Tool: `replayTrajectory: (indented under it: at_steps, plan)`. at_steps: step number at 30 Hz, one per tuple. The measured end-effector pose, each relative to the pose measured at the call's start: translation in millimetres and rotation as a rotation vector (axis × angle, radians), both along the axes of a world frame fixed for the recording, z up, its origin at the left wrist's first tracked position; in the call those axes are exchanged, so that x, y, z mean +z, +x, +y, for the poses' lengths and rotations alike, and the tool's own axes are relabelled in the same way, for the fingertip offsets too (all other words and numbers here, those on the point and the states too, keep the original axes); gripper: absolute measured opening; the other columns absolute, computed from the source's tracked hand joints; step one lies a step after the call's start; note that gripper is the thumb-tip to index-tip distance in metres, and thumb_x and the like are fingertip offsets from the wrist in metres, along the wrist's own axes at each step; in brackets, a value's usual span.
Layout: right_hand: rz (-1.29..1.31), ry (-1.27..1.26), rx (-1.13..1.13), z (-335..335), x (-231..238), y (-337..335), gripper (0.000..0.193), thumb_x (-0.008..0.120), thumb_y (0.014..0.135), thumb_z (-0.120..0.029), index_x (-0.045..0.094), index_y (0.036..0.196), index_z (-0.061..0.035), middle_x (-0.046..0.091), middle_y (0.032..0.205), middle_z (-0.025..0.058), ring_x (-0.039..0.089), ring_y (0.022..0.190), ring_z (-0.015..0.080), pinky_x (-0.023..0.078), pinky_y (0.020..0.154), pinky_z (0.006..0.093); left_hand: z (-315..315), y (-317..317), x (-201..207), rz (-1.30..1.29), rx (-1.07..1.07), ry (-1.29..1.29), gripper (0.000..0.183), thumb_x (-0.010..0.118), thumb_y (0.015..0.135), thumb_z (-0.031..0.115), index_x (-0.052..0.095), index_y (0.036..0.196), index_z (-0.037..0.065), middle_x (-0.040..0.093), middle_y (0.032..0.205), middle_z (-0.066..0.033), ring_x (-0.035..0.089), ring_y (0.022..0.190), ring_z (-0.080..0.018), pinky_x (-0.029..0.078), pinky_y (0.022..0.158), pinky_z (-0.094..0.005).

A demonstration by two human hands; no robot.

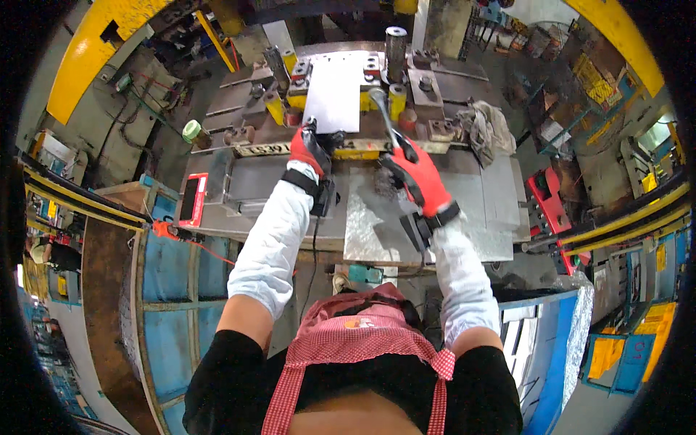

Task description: Placing metal sheets into a stamping press and using a tool to adjust or secure them.

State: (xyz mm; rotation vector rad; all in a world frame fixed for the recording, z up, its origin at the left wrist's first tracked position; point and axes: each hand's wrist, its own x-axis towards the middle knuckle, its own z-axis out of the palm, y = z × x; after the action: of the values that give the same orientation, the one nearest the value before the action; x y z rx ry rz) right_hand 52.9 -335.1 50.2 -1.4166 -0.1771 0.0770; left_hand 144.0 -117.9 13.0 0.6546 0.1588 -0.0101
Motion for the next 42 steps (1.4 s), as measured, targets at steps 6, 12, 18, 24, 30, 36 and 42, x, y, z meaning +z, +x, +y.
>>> replayTrajectory:
  at_steps: [6,12,18,24,30,36,42]
  plan:
    - [-0.343,-0.390,0.318,57,30,162,0.013,0.055,0.081,-0.016,0.060,0.084,-0.0034,0.056,0.070,0.0021,0.055,0.061,0.0125,0.041,0.053,0.0281,26,23,-36,0.086,-0.114,-0.092,0.040,0.048,0.087,0.034,0.049,0.111,0.002,0.059,0.098,-0.0185,0.061,0.079,-0.0352,0.053,0.069,-0.0439]
    - [-0.666,-0.276,0.122,51,28,117,0.015,0.055,0.083,-0.015,0.060,0.092,-0.0036,0.051,0.071,-0.0021,0.044,0.057,0.0069,0.036,0.050,0.0228,8,-11,0,0.046,-0.056,-0.018,0.046,0.051,0.085,0.039,0.051,0.107,-0.002,0.061,0.091,-0.0184,0.062,0.072,-0.0322,0.054,0.067,-0.0403]
    - [0.188,0.046,-0.049,-24,-29,-48,0.048,0.056,0.082,-0.012,0.041,0.127,-0.0071,0.050,0.073,-0.0014,0.043,0.056,0.0044,0.035,0.048,0.0182,22,-4,-24,0.080,-0.127,0.052,0.045,0.049,0.084,0.047,0.054,0.100,0.005,0.063,0.078,-0.0166,0.062,0.062,-0.0271,0.054,0.059,-0.0359]
    - [0.465,-0.057,-0.121,-58,-98,-83,0.031,0.056,0.080,-0.014,0.054,0.109,-0.0041,0.054,0.064,0.0010,0.044,0.045,0.0078,0.035,0.040,0.0216,18,-5,-3,0.008,-0.254,0.008,0.040,0.050,0.085,0.043,0.053,0.102,0.007,0.063,0.082,-0.0116,0.062,0.062,-0.0243,0.053,0.056,-0.0337]
    - [0.414,-0.001,-0.193,-39,-87,-84,0.041,0.054,0.082,-0.013,0.046,0.122,-0.0086,0.056,0.066,0.0024,0.043,0.043,0.0077,0.033,0.038,0.0224,35,61,-15,-0.006,-0.233,-0.173,0.042,0.042,0.089,0.034,0.048,0.113,0.000,0.059,0.100,-0.0204,0.062,0.079,-0.0327,0.053,0.068,-0.0418]
    - [0.404,0.027,-0.277,-76,-109,-109,0.045,0.050,0.084,-0.011,0.040,0.128,-0.0096,0.060,0.075,0.0054,0.046,0.045,0.0083,0.038,0.040,0.0235,35,50,3,-0.100,-0.324,-0.210,0.041,0.039,0.092,0.030,0.044,0.117,-0.001,0.057,0.103,-0.0202,0.061,0.085,-0.0312,0.053,0.076,-0.0388]
    - [0.359,0.171,-0.365,-102,-129,-122,0.043,0.051,0.084,-0.012,0.038,0.125,-0.0106,0.057,0.071,0.0087,0.049,0.047,0.0138,0.041,0.041,0.0269,52,-91,-15,0.153,0.025,0.471,0.036,0.044,0.090,0.031,0.051,0.115,0.006,0.063,0.086,-0.0127,0.063,0.073,-0.0224,0.050,0.062,-0.0324]
